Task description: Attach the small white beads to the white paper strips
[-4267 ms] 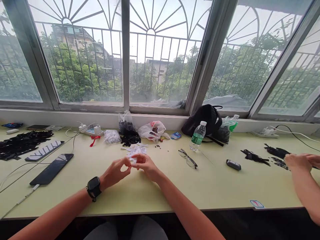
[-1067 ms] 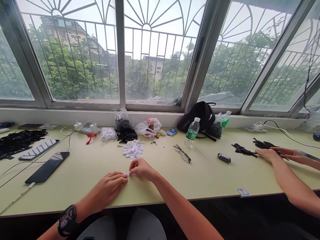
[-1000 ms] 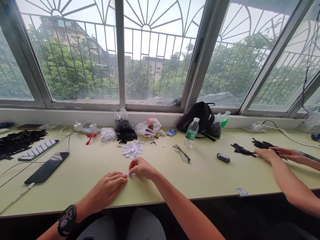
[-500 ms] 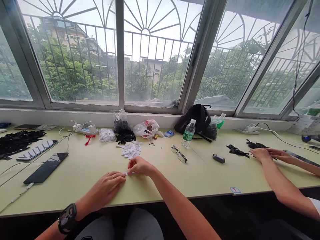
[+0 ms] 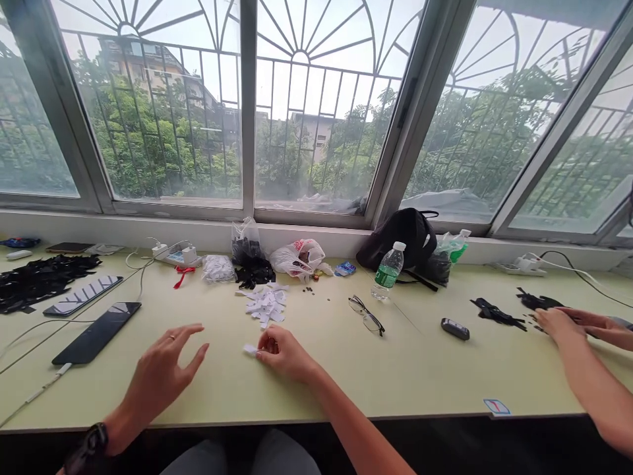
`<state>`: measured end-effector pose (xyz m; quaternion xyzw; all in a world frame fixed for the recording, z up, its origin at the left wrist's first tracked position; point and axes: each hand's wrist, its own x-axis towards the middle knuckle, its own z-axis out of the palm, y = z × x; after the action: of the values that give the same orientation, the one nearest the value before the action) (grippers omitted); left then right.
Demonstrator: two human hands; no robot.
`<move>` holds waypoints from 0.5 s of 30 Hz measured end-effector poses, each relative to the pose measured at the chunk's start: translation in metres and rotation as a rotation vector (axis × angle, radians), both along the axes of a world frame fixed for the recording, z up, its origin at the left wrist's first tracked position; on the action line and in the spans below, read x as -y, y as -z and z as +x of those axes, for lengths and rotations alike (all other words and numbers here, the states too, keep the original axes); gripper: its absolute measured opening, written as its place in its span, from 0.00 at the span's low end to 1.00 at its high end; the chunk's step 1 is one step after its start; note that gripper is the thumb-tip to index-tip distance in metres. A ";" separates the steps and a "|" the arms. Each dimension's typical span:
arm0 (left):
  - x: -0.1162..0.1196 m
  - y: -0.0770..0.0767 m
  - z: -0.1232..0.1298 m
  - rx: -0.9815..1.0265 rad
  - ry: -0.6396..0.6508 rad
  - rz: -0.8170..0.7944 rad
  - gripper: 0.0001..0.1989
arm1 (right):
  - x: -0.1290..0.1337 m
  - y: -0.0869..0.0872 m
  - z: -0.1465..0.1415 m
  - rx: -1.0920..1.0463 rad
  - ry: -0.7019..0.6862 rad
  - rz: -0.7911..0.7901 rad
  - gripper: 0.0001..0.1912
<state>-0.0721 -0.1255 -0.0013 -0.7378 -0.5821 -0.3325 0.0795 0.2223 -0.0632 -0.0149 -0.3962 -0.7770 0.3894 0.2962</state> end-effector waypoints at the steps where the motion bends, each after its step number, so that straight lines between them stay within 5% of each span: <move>1: -0.002 -0.005 -0.021 -0.036 -0.132 -0.018 0.18 | 0.001 0.000 0.000 -0.011 0.012 0.001 0.05; 5: -0.006 -0.021 -0.112 -0.169 -0.573 -0.219 0.34 | 0.003 0.003 -0.002 -0.090 0.049 -0.034 0.05; 8: -0.007 -0.018 -0.165 -0.116 -0.704 -0.475 0.38 | 0.006 0.006 -0.003 -0.150 0.080 -0.049 0.04; 15: -0.033 0.011 -0.218 0.152 -0.518 -0.515 0.37 | -0.012 -0.008 -0.005 -0.301 0.305 0.056 0.06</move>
<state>-0.2905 -0.0926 -0.0123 -0.5352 -0.8182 -0.1978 -0.0704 0.2173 -0.0514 -0.0065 -0.4383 -0.6656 0.3730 0.4751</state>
